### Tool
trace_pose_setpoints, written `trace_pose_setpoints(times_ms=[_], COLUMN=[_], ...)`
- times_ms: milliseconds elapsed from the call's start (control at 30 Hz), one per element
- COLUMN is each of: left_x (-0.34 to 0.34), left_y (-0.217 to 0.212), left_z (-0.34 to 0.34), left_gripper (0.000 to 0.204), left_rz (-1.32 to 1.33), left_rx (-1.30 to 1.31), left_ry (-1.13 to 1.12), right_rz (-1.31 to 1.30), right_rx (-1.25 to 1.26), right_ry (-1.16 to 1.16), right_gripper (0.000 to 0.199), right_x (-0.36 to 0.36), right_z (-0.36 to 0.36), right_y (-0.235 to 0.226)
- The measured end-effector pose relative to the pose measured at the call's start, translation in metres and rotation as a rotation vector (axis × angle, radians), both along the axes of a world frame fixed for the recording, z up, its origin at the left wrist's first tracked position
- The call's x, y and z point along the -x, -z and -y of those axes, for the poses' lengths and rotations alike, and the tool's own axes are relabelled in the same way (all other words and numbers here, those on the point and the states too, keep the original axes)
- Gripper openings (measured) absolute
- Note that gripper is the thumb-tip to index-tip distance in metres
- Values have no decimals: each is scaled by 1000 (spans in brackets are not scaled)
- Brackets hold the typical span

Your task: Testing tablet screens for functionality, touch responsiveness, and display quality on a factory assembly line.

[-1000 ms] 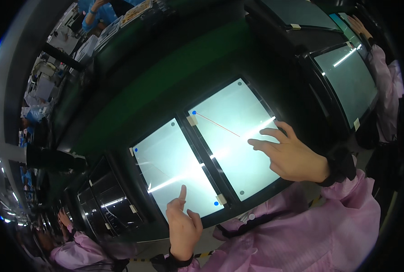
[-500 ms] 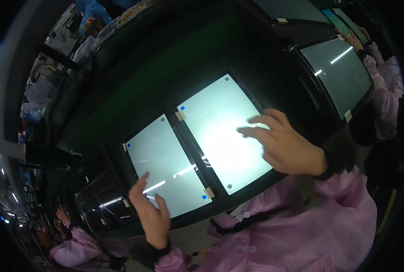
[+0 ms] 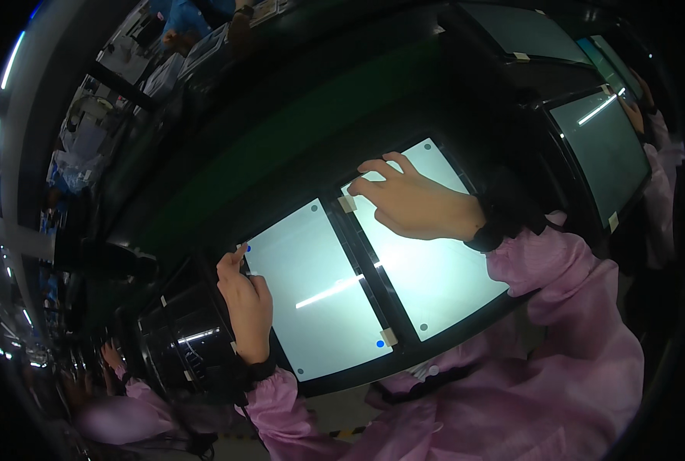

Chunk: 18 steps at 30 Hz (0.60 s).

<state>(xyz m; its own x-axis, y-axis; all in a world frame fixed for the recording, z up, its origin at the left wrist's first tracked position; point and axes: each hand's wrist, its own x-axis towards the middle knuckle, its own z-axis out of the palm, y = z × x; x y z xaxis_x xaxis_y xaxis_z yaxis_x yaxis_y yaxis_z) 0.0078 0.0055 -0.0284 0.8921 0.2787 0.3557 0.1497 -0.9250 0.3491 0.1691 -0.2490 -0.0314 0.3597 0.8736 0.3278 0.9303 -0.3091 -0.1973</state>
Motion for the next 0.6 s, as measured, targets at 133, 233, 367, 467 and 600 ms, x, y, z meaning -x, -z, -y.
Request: trace_pose_setpoints(times_ms=[133, 233, 367, 467, 600], left_x=[-4, 2, 17, 34, 57], left_y=[-1, -5, -10, -12, -21], left_z=[1, 7, 32, 51, 83], left_gripper=[45, 45, 45, 41, 42], left_rz=[-33, -58, -140, -173, -295], left_rx=[41, 102, 142, 71, 88], left_ry=[14, 35, 87, 135, 146], right_rz=[-41, -38, -39, -95, -145], right_rx=[31, 57, 61, 68, 31], right_ry=[25, 20, 37, 63, 84], right_gripper=[31, 32, 33, 34, 37], right_x=[1, 8, 22, 38, 57], right_z=[2, 7, 29, 47, 71], right_y=[-1, -5, -8, -11, -13])
